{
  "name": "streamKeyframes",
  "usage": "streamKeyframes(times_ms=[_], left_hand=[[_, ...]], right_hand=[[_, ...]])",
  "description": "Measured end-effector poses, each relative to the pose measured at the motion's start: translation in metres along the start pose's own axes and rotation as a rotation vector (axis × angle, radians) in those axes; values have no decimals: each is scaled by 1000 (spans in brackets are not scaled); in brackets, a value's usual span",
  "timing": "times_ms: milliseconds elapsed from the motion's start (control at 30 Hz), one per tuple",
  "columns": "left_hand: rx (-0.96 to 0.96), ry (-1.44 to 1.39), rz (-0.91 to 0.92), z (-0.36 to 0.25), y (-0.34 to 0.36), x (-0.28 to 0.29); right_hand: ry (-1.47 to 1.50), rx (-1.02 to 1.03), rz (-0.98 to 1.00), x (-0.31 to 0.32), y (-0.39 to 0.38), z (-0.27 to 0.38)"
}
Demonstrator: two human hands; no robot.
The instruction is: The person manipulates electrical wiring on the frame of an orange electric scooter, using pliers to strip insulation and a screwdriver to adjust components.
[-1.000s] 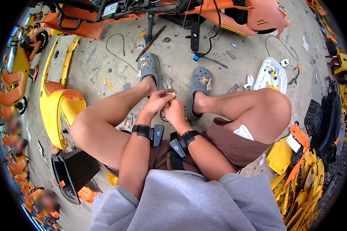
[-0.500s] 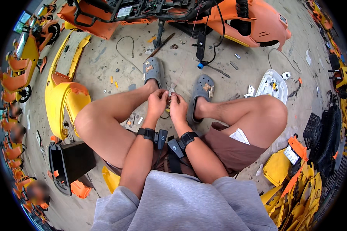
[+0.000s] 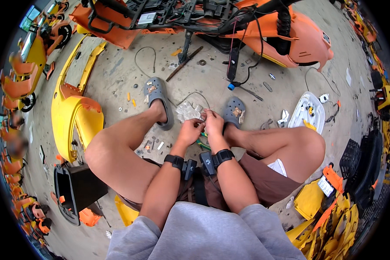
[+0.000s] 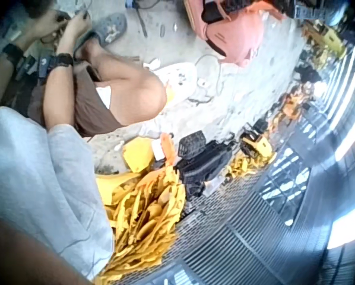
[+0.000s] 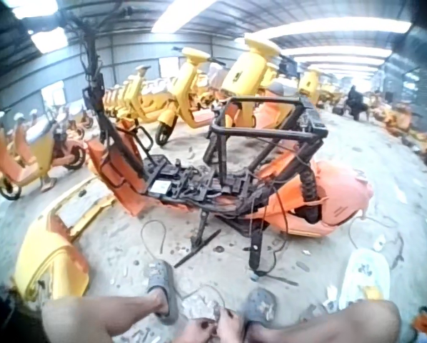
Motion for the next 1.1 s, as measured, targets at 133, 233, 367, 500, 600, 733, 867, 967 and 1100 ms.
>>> streamKeyframes(times_ms=[133, 233, 367, 500, 600, 733, 867, 967, 1100], left_hand=[[-45, 61, -7, -7, 6, -3], [-62, 80, -63, -11, 1, 2], [31, -21, -20, -5, -3, 2], [-8, 36, -41, -13, -5, 17], [-8, -58, -129, -22, -9, 30], [-37, 0, -189, -37, -18, 42], [-82, 5, -230, -44, -20, 44], [-112, 79, -232, -45, -18, 45], [4, 128, -142, -33, -17, 42]], right_hand=[[125, -82, 6, 0, 12, -2], [158, -123, -14, -4, 5, 5], [224, -188, 127, -17, 1, 9], [179, -214, 209, -22, 7, 24], [179, -227, 169, -22, 13, 37], [123, -222, 137, -28, 13, 48], [285, -283, 149, -41, 20, 44], [235, -299, 164, -47, 17, 47], [365, -374, 191, -54, 17, 32]])
Point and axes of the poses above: each hand's wrist, its own y-axis towards the middle knuckle, its own x-axis out of the back of the hand, z = x × y, the point moved 7 cm from there along y, towards the middle knuckle, and after that the axes turned 8 degrees about -z, right-handed, at the moved point
